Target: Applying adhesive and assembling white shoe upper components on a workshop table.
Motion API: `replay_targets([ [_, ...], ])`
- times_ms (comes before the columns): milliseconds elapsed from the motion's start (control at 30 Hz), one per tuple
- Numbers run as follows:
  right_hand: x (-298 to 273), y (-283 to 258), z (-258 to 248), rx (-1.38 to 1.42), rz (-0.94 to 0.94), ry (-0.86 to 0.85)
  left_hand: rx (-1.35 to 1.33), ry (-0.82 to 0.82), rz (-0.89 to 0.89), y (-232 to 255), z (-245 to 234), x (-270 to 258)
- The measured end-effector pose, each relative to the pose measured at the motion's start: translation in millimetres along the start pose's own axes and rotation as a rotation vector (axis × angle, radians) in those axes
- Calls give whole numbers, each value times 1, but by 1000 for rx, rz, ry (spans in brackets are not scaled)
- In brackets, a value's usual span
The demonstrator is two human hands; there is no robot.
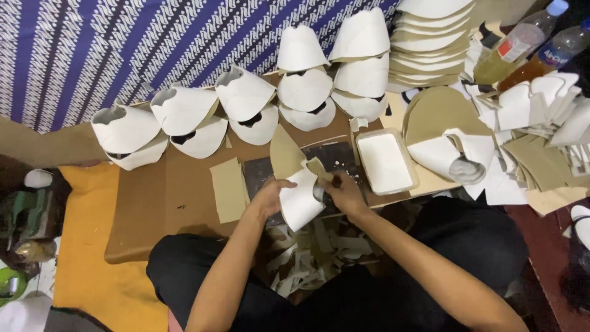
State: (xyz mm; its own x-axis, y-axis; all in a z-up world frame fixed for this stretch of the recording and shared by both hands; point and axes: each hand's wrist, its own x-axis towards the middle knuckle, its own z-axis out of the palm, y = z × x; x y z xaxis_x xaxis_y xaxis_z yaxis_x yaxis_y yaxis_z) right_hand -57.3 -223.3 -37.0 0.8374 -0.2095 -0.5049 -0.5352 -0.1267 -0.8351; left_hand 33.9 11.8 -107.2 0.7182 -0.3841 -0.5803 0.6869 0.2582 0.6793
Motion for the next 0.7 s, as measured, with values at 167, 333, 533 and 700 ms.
replay_targets([
  [167,-69,-64,-8,313,15,-32,-32,43,-51,5,24,-14],
  [333,-63,-32,15,226,-16,-134,-48,27,-71,35,64,-46],
  [533,-57,-32,18,-148,-88,-48,716,451,560,38,98,-73],
  [700,-53,-24,21,-199,-168,-30,1201,727,733,19,88,-48],
])
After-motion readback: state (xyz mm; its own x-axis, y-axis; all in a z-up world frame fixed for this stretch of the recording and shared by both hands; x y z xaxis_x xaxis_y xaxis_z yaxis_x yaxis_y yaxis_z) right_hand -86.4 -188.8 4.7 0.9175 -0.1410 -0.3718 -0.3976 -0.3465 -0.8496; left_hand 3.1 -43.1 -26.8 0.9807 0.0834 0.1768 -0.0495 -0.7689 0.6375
